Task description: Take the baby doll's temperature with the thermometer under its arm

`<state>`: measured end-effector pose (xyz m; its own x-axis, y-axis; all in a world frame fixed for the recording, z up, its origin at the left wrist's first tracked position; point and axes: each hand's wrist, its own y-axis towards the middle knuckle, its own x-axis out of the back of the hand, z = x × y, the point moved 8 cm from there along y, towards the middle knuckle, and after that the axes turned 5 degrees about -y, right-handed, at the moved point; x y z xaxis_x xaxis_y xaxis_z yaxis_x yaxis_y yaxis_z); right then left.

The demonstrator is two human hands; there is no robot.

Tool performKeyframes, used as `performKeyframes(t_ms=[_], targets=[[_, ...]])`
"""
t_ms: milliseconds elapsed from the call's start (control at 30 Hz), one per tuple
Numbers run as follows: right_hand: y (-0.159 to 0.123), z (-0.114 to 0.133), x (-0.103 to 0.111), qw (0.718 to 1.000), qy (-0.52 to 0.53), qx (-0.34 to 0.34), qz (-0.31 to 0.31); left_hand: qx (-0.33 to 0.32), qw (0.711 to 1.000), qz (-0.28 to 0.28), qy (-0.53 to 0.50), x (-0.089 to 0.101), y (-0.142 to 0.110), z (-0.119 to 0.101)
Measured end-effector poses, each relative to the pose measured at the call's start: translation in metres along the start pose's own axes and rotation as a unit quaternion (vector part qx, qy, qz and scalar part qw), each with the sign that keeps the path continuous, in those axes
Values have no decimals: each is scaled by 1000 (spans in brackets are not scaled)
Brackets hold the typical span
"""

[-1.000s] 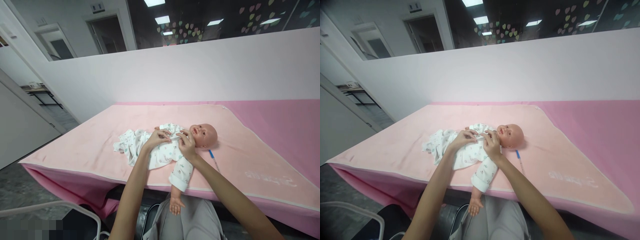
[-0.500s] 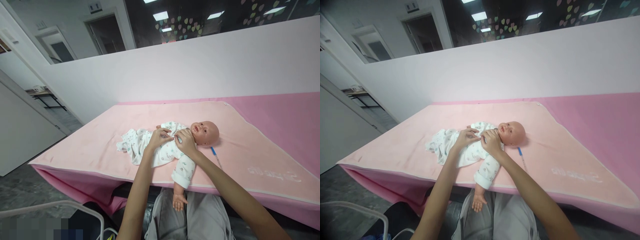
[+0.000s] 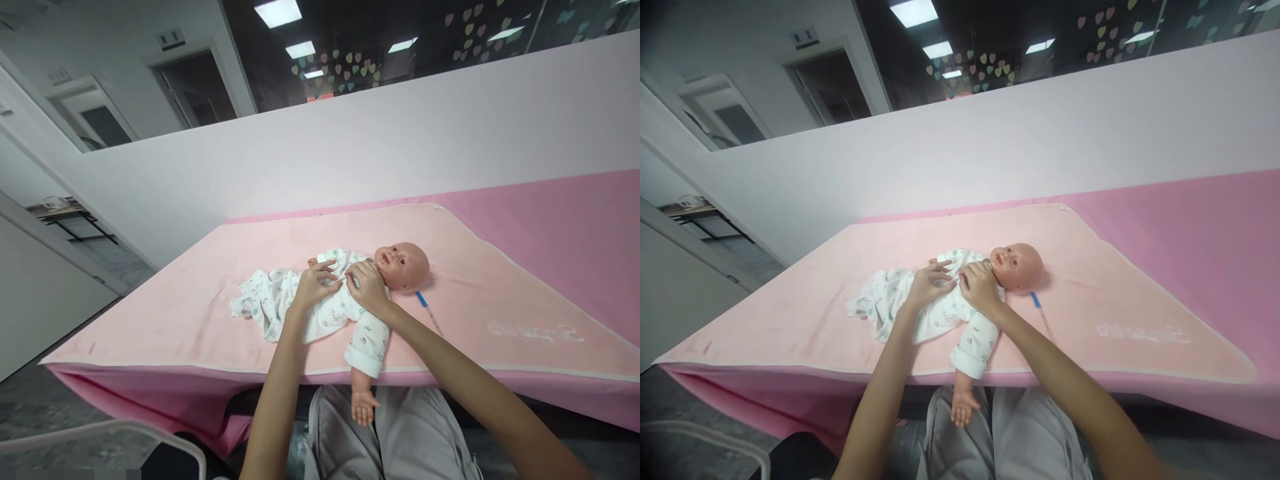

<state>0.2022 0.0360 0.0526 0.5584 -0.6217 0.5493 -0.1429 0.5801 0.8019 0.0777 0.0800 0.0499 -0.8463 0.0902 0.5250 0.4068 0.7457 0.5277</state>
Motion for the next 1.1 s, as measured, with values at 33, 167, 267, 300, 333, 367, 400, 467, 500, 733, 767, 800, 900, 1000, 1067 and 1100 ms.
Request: performKeyframes(t_ms=[33,167,267,300,333,367,400,467,500,733,767,800,900,1000,1067,1100], targets=[[0,0,0,1000,-3,0,1,-10,1000,-12,16,1,-1,-2],[-1,3,0,1000,-14,7,9,-41,995,-61,70,4,-6,-8],[-2,3,1,1000,-11,8,5,-46,990,-79,103,5,-11,-13],[-2,3,2,1000,-9,5,0,-44,989,-83,112,5,-12,-14],[-2,2,3,1000,-6,1,-4,-43,988,-86,119,5,-13,-16],[-3,2,4,1000,-3,-1,-9,-42,988,-85,124,5,-14,-17],[-3,1,5,1000,-1,-3,-12,-41,988,-83,127,4,-16,-18],[-4,1,5,1000,1,-3,-14,-34,987,-94,130,6,-19,-20],[-4,2,5,1000,1,-1,-13,-25,985,-108,131,9,-22,-20],[-3,4,6,1000,-5,13,-16,38,979,-148,136,23,-53,-21],[-3,4,6,1000,-5,13,-16,41,979,-145,136,23,-57,-20],[-3,4,6,1000,-5,14,-16,45,979,-144,138,24,-60,-19],[-3,4,6,1000,-7,13,-19,51,977,-151,140,26,-65,-17],[-4,2,6,1000,-9,6,-15,35,979,-152,130,27,-68,-16],[-4,2,6,1000,-6,4,-13,22,980,-157,121,28,-70,-16],[-4,2,6,1000,-5,5,-12,17,980,-161,119,29,-71,-16]])
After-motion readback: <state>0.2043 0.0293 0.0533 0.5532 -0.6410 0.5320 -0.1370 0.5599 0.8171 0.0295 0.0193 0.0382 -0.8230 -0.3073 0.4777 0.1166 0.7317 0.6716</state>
